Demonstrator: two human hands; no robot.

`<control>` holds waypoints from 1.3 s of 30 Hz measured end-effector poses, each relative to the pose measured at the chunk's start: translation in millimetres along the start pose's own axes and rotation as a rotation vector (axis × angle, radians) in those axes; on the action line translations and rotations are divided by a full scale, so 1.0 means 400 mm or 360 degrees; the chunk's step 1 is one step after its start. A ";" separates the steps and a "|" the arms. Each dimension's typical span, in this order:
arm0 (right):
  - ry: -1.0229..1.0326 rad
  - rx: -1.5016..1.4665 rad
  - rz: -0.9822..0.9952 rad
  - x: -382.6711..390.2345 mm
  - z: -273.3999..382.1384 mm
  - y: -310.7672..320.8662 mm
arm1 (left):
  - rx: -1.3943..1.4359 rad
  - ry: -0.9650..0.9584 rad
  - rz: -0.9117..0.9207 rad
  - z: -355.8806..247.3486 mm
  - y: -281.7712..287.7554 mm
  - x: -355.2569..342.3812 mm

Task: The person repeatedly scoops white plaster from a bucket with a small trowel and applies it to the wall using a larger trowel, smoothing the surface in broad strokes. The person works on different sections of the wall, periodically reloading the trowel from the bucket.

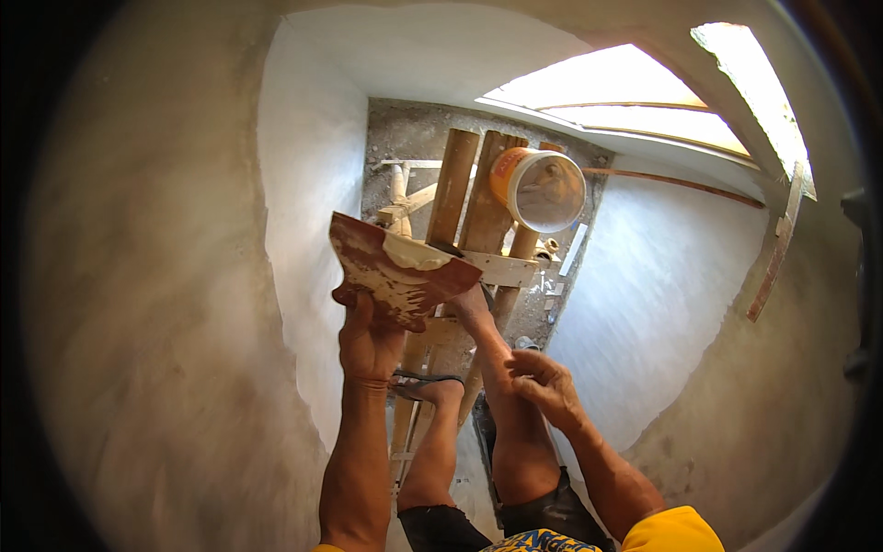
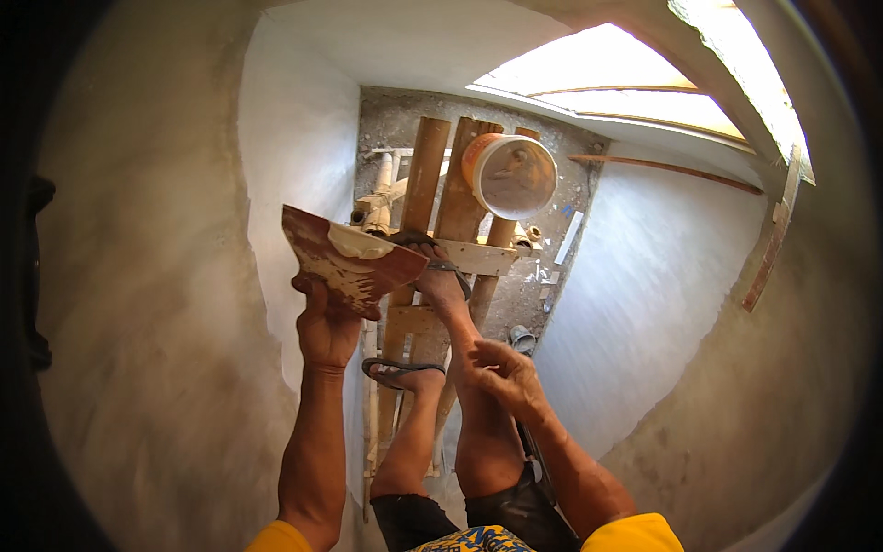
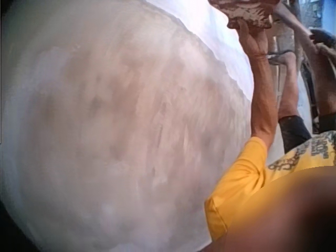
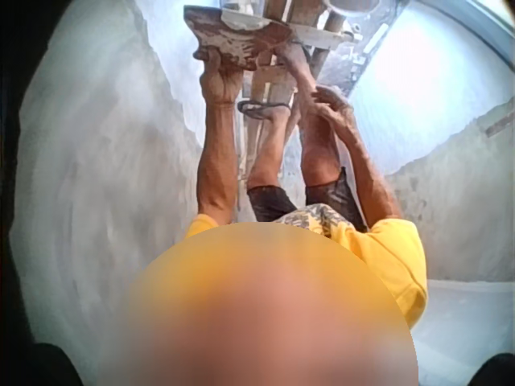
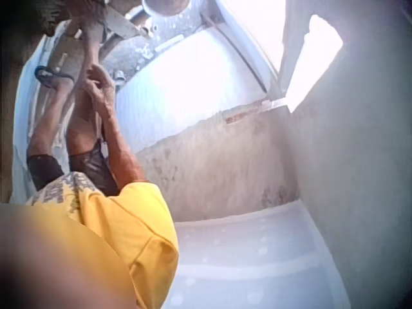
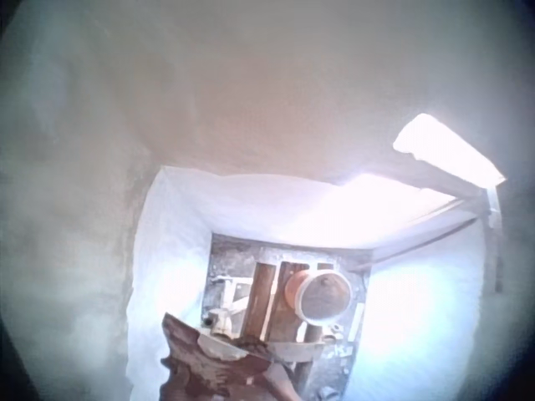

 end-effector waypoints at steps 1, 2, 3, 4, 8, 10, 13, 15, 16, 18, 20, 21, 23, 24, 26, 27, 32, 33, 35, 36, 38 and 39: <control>0.0014 -0.0026 0.0086 0.026 0.009 -0.033 | 0.0083 -0.0027 -0.0064 -0.001 -0.006 -0.001; 0.0089 0.0089 0.0119 0.042 0.031 -0.058 | 0.0226 -0.0037 -0.0043 0.005 -0.028 -0.003; 0.0002 0.0310 0.0077 0.064 0.034 -0.066 | 0.0242 0.0010 0.0003 0.014 -0.051 0.000; -0.0058 0.0535 0.0055 0.091 0.045 -0.074 | 0.0266 -0.0032 0.0000 0.014 -0.069 0.008; 0.0261 0.1466 0.0215 0.275 0.148 -0.133 | 0.0328 -0.0074 -0.0068 -0.001 -0.119 0.056; 0.0426 0.1525 0.0165 0.378 0.199 -0.148 | 0.0360 -0.0067 -0.0019 -0.018 -0.148 0.074; 0.0417 0.1558 -0.0029 0.500 0.237 -0.144 | 0.0341 -0.0072 0.0006 -0.049 -0.177 0.100; 0.0169 0.1506 -0.0065 0.542 0.214 -0.113 | 0.0327 -0.0086 0.0029 -0.063 -0.191 0.111; -0.0066 0.1450 -0.0056 0.560 0.183 -0.085 | 0.0335 -0.0114 0.0054 -0.073 -0.200 0.119; -0.0225 0.1502 0.0126 0.583 0.132 -0.049 | 0.0350 -0.0177 0.0095 -0.092 -0.210 0.141; -0.0110 0.1626 0.0289 0.574 0.098 -0.017 | 0.0350 -0.0218 0.0099 -0.112 -0.209 0.174; 0.0089 0.1940 0.1025 0.585 0.038 -0.077 | 0.0354 -0.0246 0.0107 -0.125 -0.207 0.192; 0.0024 0.1775 0.0902 0.499 -0.015 -0.055 | 0.0383 -0.0295 0.0143 -0.157 -0.204 0.246; 0.0033 0.1651 0.0765 0.422 -0.034 -0.057 | 0.0375 -0.0329 0.0133 -0.174 -0.196 0.267; 0.0138 0.1385 0.0549 0.239 -0.061 -0.105 | 0.0350 -0.0356 0.0174 -0.205 -0.187 0.324; 0.0250 0.1263 0.0484 0.140 -0.064 -0.148 | 0.0323 -0.0389 0.0193 -0.227 -0.182 0.345; 0.0688 0.0895 0.0340 -0.237 -0.035 -0.332 | 0.0163 -0.0473 0.0126 -0.307 -0.126 0.443; 0.0794 0.0901 0.0355 -0.273 -0.019 -0.361 | 0.0153 -0.0480 0.0160 -0.322 -0.120 0.461; 0.0898 0.1022 0.0417 -0.302 -0.007 -0.398 | 0.0163 -0.0535 0.0217 -0.346 -0.106 0.489; 0.0848 0.1106 0.0468 -0.305 -0.017 -0.409 | 0.0157 -0.0555 0.0155 -0.347 -0.090 0.498; 0.0596 0.0767 0.0330 -0.314 -0.031 -0.384 | 0.0175 -0.0557 0.0113 -0.340 -0.071 0.515; 0.0467 0.0589 0.0260 -0.313 -0.042 -0.372 | 0.0158 -0.0555 0.0070 -0.334 -0.060 0.520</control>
Point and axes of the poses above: each hand's wrist, its own x-axis away from the middle knuckle, its own y-axis out of the back of the hand, z = x × y, the point moved 9 cm from there along -x, towards the middle knuckle, and after that the axes turned 12 degrees about -x, right-handed, at the moved point
